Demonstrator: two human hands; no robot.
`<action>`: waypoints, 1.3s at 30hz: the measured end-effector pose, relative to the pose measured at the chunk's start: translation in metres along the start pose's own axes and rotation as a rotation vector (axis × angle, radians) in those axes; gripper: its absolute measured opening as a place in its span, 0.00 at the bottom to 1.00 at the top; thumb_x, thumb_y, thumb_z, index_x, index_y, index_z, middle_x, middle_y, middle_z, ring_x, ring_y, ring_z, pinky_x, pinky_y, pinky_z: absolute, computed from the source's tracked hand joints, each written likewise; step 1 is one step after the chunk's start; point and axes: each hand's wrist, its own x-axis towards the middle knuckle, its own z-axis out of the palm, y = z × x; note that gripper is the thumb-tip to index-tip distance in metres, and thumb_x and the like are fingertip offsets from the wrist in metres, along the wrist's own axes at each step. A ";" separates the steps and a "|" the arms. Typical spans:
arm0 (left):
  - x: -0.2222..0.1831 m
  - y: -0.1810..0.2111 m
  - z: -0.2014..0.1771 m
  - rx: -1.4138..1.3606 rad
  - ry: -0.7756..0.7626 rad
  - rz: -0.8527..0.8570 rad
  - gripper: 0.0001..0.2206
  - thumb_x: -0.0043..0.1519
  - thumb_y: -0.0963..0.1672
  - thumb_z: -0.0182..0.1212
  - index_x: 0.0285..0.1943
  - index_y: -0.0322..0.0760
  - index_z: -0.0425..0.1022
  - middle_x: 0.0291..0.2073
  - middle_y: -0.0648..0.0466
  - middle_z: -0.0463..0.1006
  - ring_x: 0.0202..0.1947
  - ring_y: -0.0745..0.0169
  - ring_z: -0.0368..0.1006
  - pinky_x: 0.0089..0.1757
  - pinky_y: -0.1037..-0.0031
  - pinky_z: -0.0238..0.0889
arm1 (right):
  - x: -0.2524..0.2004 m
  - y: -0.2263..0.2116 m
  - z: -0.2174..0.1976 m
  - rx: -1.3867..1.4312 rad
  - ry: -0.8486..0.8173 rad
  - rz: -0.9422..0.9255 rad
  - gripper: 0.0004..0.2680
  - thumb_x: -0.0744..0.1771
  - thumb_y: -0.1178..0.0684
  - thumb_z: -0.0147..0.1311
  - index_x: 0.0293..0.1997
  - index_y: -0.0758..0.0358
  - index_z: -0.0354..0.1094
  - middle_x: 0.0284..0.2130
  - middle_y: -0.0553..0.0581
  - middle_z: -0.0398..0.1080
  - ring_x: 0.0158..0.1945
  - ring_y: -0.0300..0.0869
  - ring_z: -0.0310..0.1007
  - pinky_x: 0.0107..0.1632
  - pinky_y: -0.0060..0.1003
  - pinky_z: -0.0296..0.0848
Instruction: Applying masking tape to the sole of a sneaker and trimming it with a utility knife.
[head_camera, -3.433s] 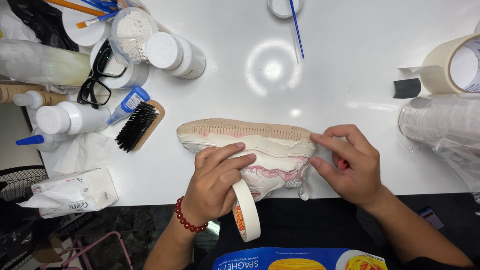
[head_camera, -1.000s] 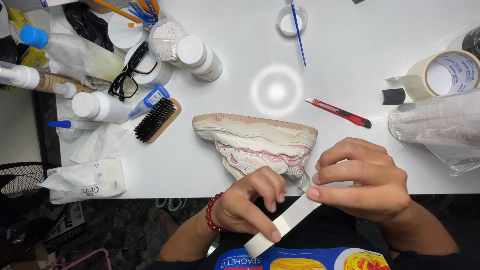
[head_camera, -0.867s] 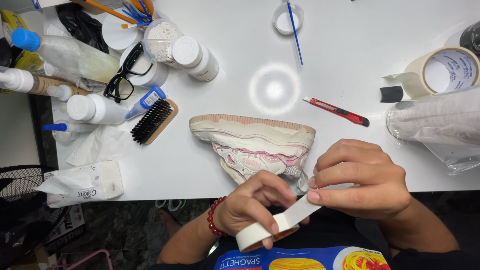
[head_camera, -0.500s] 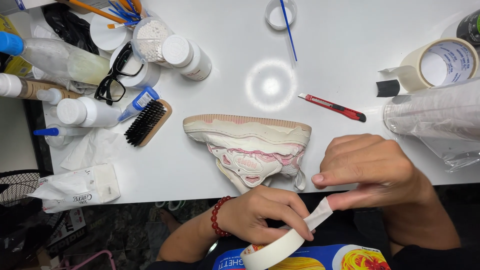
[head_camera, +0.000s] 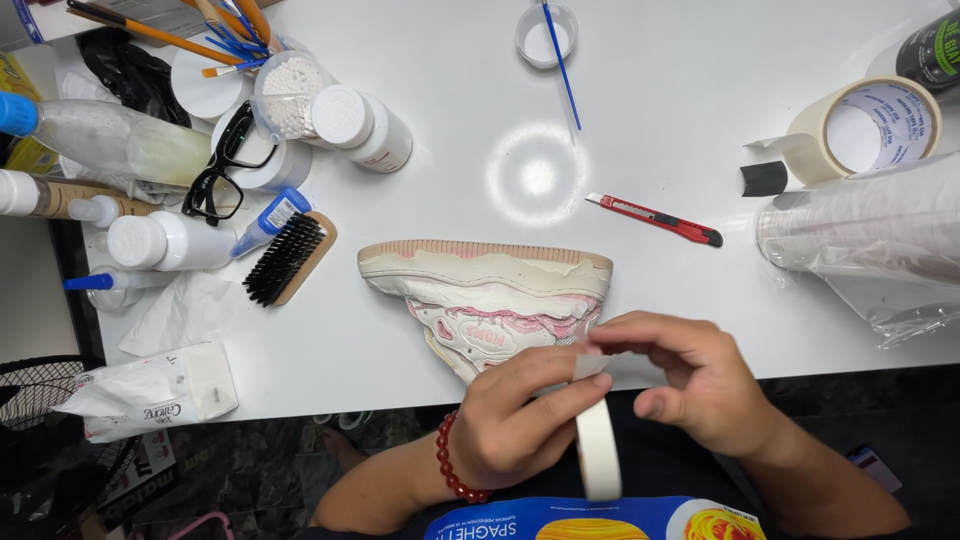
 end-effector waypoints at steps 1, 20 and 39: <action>0.003 0.002 0.000 -0.001 -0.004 -0.002 0.15 0.58 0.34 0.73 0.53 0.31 0.80 0.48 0.48 0.78 0.49 0.57 0.80 0.47 0.72 0.78 | -0.002 0.001 -0.001 0.003 0.003 0.001 0.27 0.62 0.39 0.66 0.58 0.74 0.69 0.52 0.66 0.76 0.58 0.50 0.77 0.63 0.45 0.74; 0.002 -0.007 0.000 0.431 -0.195 0.248 0.18 0.70 0.41 0.63 0.68 0.53 0.72 0.63 0.52 0.76 0.50 0.63 0.70 0.49 0.72 0.57 | 0.007 -0.002 -0.024 0.304 -0.196 0.351 0.06 0.65 0.59 0.58 0.39 0.74 0.74 0.40 0.64 0.77 0.46 0.46 0.77 0.52 0.41 0.76; -0.002 -0.045 -0.012 0.539 -0.264 -0.291 0.17 0.56 0.47 0.70 0.53 0.39 0.80 0.46 0.54 0.73 0.52 0.55 0.64 0.54 0.60 0.48 | 0.076 0.015 -0.055 -0.059 -0.230 0.740 0.09 0.64 0.54 0.57 0.28 0.69 0.79 0.23 0.54 0.79 0.32 0.36 0.75 0.40 0.33 0.73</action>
